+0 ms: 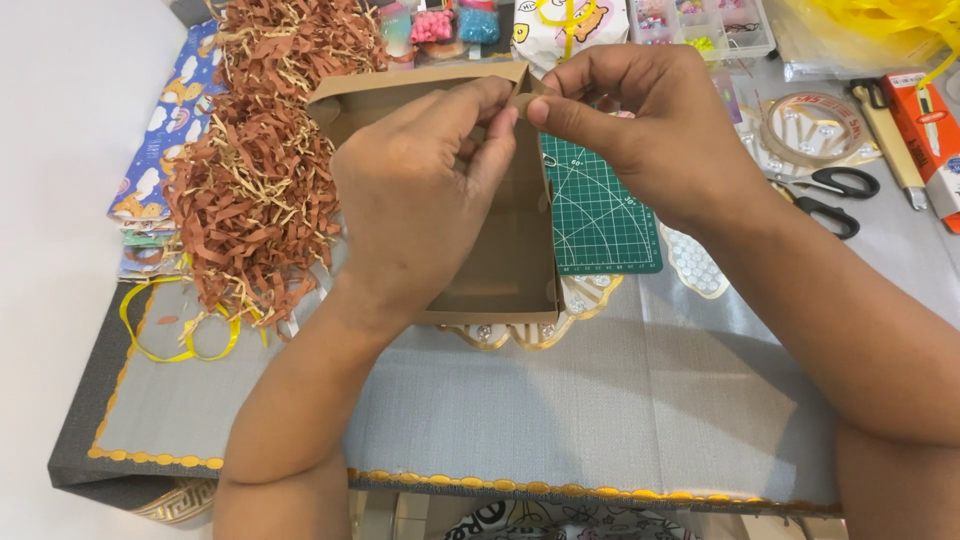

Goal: Assembling a small cardboard gift box, filling it with decorative shredded paper, and placing a packaged phone strap inside.

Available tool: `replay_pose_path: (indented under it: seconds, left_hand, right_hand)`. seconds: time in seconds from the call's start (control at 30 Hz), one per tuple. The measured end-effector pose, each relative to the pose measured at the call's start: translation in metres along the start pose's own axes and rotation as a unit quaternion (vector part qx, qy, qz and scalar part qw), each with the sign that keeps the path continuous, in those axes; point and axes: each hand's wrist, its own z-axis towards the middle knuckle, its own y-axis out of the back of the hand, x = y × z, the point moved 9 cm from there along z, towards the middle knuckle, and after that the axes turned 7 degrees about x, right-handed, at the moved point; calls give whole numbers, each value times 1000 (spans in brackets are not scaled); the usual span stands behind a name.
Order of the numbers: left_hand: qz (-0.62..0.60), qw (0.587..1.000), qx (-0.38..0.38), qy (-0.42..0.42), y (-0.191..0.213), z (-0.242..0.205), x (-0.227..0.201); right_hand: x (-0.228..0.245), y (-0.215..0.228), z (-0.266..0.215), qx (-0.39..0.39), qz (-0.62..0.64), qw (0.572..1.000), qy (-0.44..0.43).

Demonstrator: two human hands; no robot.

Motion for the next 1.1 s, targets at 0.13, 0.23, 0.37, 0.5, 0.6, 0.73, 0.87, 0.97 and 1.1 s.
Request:
replay_pose_path:
  seconds: [0.13,0.23,0.37,0.5,0.6,0.73,0.87,0.97,1.1]
  left_hand:
    - [5,1000,1,-15,0,-2,-7]
    - [-1,1000,3,5,-3,-2,-7]
    - [-32,999,5,3,-8,-2,-4]
    - [-74,997,24,26,-5,2,-3]
    - [-40,999,-9,31,-9,-3,-5]
    - [108,993,-37,24,-23,-11,-8]
    - [188,981,-51,-20,-26,-14,-16]
    - [218,975,-35,-10,-32,-19,-14]
    - [187,979,63,55,-48,-18,-6]
  right_hand:
    - [-1,4,1,2,12,1000,-9]
    - [8,5,-1,6,-10,1000,13]
    - [10,8,-1,3,-57,998,15]
    - [13,8,-1,18,-62,998,-8]
    - [10,9,0,16,-78,997,6]
    - [11,14,3,25,-93,995,22]
    - [8,17,6,60,-129,989,31]
    - [10,16,7,77,-153,984,49]
    - [6,18,8,71,-146,986,41]
